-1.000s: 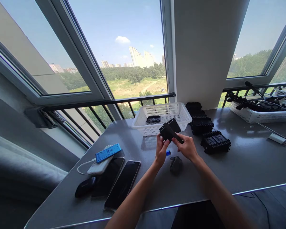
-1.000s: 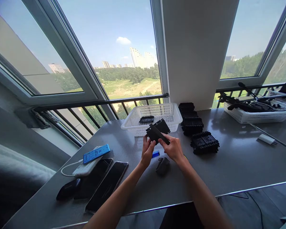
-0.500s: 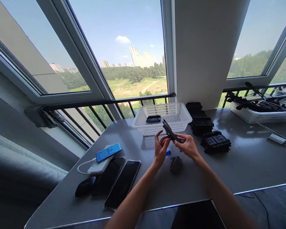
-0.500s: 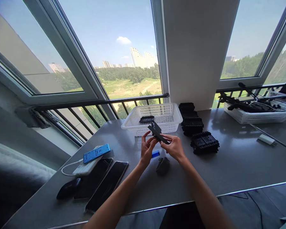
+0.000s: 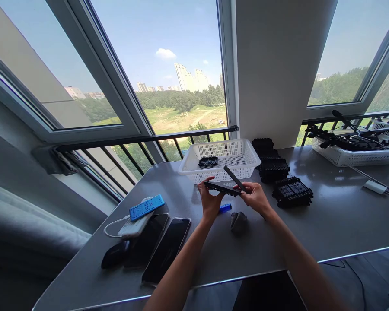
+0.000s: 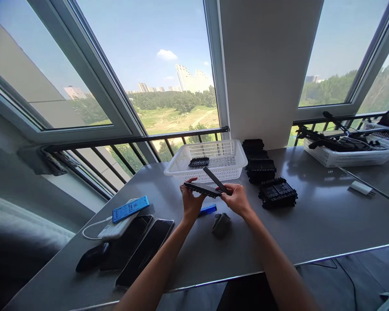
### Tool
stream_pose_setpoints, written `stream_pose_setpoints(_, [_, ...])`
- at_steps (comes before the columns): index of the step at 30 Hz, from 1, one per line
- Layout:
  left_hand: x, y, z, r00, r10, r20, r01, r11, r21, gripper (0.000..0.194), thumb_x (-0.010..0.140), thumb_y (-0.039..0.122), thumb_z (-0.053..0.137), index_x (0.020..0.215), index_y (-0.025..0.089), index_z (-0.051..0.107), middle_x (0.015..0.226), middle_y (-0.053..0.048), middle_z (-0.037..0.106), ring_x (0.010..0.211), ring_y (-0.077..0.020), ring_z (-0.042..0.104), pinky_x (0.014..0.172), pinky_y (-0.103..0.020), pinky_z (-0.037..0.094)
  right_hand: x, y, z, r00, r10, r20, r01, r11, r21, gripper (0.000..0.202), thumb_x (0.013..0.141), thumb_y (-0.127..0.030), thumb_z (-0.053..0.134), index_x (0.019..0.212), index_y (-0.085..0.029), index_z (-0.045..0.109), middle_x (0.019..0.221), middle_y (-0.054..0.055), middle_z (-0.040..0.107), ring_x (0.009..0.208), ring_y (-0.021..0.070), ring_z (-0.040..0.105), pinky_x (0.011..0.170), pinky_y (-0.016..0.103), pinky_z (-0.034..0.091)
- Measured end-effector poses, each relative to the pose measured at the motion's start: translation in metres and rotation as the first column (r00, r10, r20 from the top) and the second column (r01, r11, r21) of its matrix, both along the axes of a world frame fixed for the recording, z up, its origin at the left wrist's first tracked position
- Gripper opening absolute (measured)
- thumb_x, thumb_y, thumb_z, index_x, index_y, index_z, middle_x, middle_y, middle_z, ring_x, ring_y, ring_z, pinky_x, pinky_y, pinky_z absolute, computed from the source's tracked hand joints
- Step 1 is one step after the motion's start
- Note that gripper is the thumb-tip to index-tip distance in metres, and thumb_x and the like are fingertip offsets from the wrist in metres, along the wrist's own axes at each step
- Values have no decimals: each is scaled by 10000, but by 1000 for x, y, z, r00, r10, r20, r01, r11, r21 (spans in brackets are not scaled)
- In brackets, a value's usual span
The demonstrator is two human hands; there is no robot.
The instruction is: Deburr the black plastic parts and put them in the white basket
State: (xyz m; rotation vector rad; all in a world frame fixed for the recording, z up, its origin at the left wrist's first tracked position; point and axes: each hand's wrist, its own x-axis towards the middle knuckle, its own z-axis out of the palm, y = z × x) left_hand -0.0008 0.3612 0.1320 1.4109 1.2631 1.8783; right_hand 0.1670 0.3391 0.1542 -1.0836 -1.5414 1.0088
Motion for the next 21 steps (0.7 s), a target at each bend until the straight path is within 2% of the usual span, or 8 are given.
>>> stream_pose_setpoints(2, [1,0,-1,996,67,-62,-65,997,38,642,505,235,831,1069,238,524,1109,-41,463,1037,-206,499,904,-348,406,0,1,-2,1000,12,24,-12,1000,2,383,673,-208,509,974,-148,739,587,-15,599,415,71,400,406,184,315])
stream_pose_setpoints(7, [6,-1,-2,1000,15,-28,-13,997,80,816,458,286,863,1105,256,367,1155,-53,423,1116,-232,442,973,-388,346,-1,0,-2,997,55,54,-58,997,44,342,688,-190,523,951,-154,738,651,-3,637,445,80,452,432,185,353])
stream_pose_setpoints(11, [9,-5,2,1000,-21,21,18,991,136,771,434,247,863,1006,258,346,1074,-24,426,1063,-202,462,968,-358,346,1,-2,1,993,58,104,-67,994,87,299,717,-194,519,911,-168,745,684,1,667,545,125,557,498,205,410])
stream_pose_setpoints(14, [8,-6,6,997,-49,62,40,990,134,688,441,233,848,906,252,342,957,11,404,932,-157,463,891,-307,383,4,0,1,985,39,168,-63,988,139,286,711,-177,523,886,-187,748,743,6,699,723,181,632,632,244,466])
stream_pose_setpoints(18, [3,-4,6,992,-46,115,28,988,154,644,447,206,830,849,246,328,910,23,388,869,-134,444,861,-283,386,10,3,2,978,-62,197,34,989,145,253,728,-222,553,911,-185,723,878,39,716,874,224,635,767,306,476])
stream_pose_setpoints(21, [-1,-1,4,993,-37,110,19,988,155,630,452,180,815,845,244,327,908,24,391,862,-130,442,864,-282,380,13,2,4,969,-172,176,142,975,170,209,786,-320,551,871,-179,679,863,49,698,827,207,628,744,296,468])
